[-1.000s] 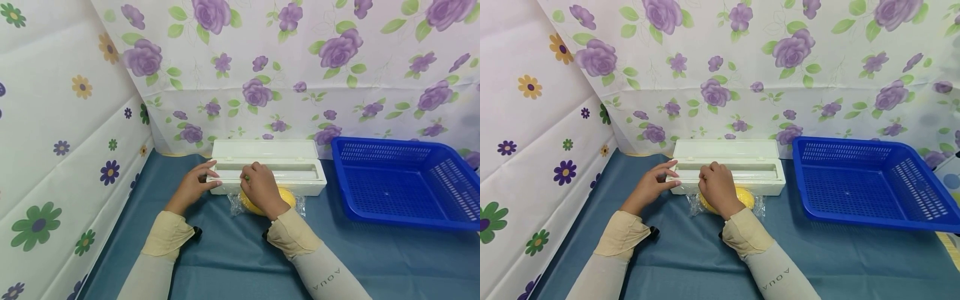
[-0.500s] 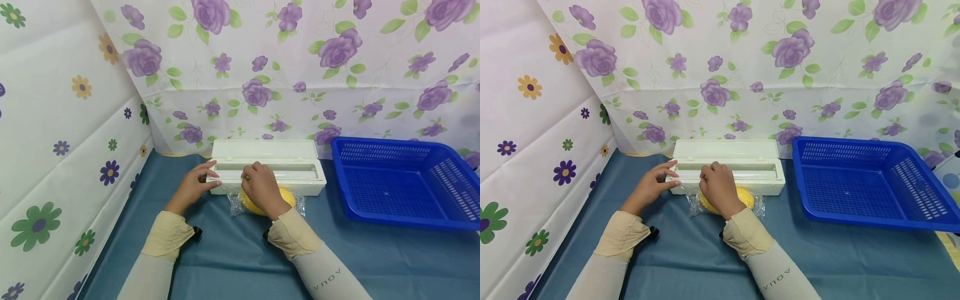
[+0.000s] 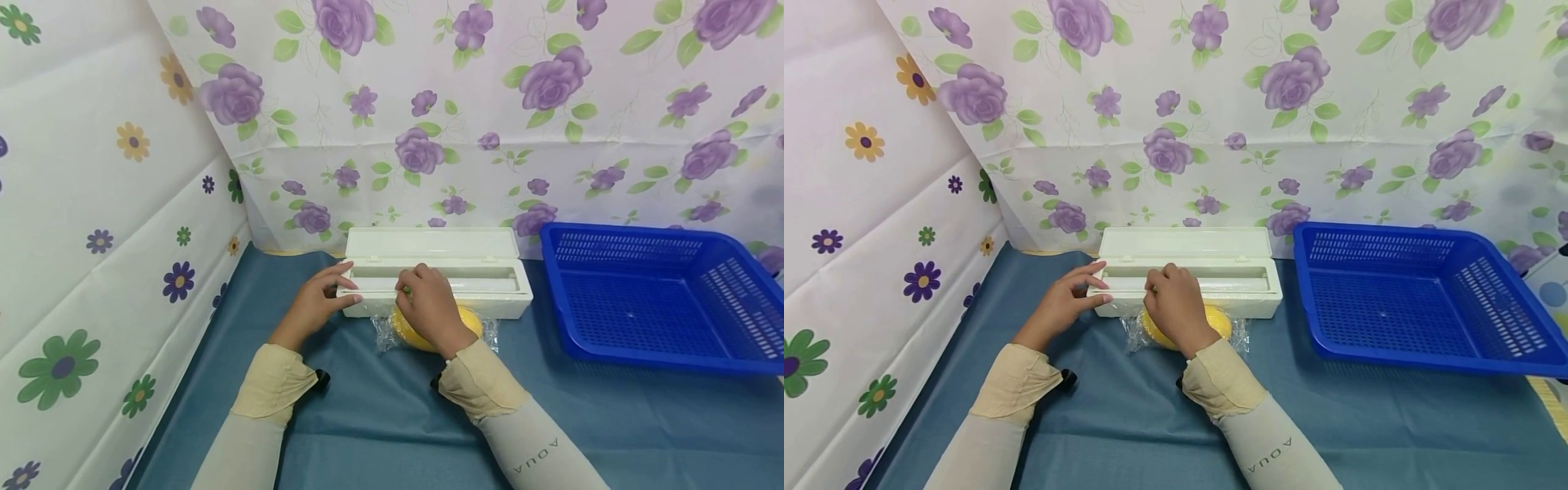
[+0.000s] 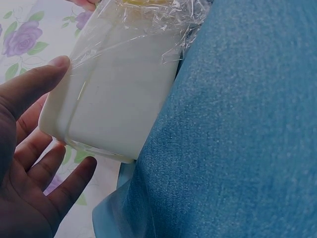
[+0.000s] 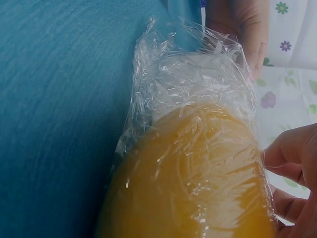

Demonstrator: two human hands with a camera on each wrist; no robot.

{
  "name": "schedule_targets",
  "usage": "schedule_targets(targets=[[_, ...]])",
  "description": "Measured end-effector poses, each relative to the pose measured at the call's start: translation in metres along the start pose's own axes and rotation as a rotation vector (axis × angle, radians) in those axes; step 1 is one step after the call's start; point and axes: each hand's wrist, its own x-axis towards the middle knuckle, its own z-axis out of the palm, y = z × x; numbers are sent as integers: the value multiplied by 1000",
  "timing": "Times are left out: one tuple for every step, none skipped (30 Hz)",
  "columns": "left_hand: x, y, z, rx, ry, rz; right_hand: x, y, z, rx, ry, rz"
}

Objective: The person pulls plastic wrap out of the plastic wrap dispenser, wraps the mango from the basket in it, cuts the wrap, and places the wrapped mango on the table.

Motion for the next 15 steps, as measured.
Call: schedule_targets(targets=[[0,0,0,1,1,1,0,0,0,-2,3,-2],[0,0,0,2,2,3,0,0,-1,-3,4,-3],[0,-1,0,3,3,5,0,0,-1,-4,7,-4],[0,-1,0,4,3,7,0,0,-1,-5,9,-5],[0,-1,0,4,3,8,0,0,-2,-4,10,-4],[0,-1,0,4,3,9,0,0,-2,-3,10,-2],[0,-1,0,4,2,10,0,0,-2,-3,9,0],[0,-1,0,4,2,11,0,0,-2,-1,9,2],[0,-1,0,6,1,11,0,1,-3,2,5,6],[0,-2,0,7,2,10,-1,1,-3,4,2,9],[1,-2,0,8,2,10,-1,1,-3,7,-1,12],[1,-2,0,9,2,10,-1,1,-3,9,-5,14],[1,-2,1,10,2,9,-1,1,-3,11,-7,15],[1,-2,1,11,2,9,-1,1,-3,11,-8,16],[1,-1,1,12,2,10,-1,2,-3,13,-12,18]])
